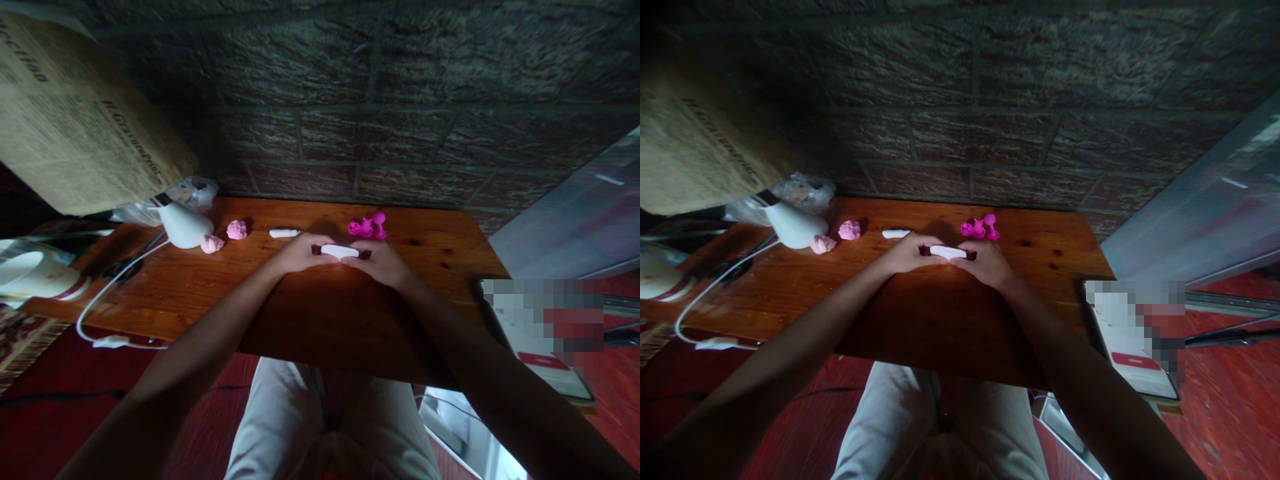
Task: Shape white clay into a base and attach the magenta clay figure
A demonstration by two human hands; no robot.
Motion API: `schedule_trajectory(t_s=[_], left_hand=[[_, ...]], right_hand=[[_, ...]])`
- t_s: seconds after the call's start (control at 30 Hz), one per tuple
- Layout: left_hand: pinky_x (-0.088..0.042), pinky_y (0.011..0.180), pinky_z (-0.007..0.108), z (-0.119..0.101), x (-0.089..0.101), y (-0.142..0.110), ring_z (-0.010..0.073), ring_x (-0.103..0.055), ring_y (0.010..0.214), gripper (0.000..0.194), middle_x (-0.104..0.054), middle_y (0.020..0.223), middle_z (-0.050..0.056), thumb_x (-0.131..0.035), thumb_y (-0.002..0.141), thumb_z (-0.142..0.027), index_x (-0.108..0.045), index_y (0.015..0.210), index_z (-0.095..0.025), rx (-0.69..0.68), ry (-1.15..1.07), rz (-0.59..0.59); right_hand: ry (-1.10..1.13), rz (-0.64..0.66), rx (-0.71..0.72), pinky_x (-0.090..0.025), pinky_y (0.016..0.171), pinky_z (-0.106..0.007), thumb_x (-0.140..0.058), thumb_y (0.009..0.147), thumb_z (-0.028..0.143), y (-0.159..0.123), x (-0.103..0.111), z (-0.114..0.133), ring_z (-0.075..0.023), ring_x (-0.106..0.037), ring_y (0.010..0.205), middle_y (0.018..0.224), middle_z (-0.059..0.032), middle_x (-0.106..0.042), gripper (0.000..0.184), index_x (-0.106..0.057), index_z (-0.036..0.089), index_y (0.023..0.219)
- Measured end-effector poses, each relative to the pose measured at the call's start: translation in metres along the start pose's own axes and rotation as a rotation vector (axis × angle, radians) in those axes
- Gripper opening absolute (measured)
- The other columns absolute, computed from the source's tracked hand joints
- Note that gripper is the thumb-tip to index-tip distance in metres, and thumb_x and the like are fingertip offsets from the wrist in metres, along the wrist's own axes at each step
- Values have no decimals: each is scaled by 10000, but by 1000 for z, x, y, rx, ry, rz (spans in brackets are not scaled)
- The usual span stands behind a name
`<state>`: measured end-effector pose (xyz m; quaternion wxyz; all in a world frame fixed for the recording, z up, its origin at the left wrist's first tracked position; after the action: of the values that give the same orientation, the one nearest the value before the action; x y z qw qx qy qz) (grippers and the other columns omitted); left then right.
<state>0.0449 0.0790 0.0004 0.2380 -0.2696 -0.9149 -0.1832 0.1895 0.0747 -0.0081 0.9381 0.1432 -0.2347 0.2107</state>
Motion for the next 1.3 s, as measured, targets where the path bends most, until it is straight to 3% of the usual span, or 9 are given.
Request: schedule_trajectory(t_s=[0.3,0.5,0.7,0.83,1.07,1.3], left_hand=[[-438,666,230,2,2,3,125,-592,729,227,-692,847,14,-701,810,-327,-682,951,-150,-26,19,-30],[-466,739,253,2,-3,2,148,-616,819,269,-696,931,39,-691,829,-315,-662,1037,-148,-29,-19,12],[-491,835,280,2,5,3,162,-635,950,402,-689,1114,84,-702,835,-317,-609,1189,-152,2,-182,-108],[-497,824,273,2,10,2,162,-644,939,415,-699,1104,78,-720,820,-341,-628,1174,-144,54,-234,-158],[-487,760,258,3,8,3,134,-635,824,375,-711,969,52,-735,807,-334,-646,1111,-134,66,-239,-167],[-490,749,260,4,5,4,137,-636,798,383,-714,933,49,-750,791,-364,-653,1079,-130,61,-255,-160]], right_hand=[[-44,65,7,-415,624,-263,-669,788,336,2,2,1,-142,-575,668,736,-2,-660,184,-704,165,845],[-77,47,9,-435,640,-275,-660,797,310,2,-1,1,-148,-575,673,762,-16,-678,164,-697,159,850],[230,16,-28,-513,860,-364,-687,788,338,2,6,6,-208,-673,907,982,-47,-749,255,-729,182,985],[325,-25,-117,-523,901,-383,-693,807,329,2,7,4,-219,-690,964,1034,-51,-759,256,-742,216,1031],[353,17,-41,-511,970,-415,-753,765,334,3,-2,10,-216,-693,1005,1123,-56,-751,386,-717,199,1125],[306,3,-36,-516,954,-413,-744,783,334,2,-2,9,-224,-703,998,1116,-84,-749,395,-706,187,1148]])
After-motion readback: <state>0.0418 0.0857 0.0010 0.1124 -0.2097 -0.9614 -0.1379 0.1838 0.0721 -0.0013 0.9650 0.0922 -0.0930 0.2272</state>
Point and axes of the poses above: each hand's wrist, its own y-axis towards the middle knuckle, its own x-axis out of the back of the hand, z = x × y, the point moved 8 cm from there along y, towards the middle knuckle
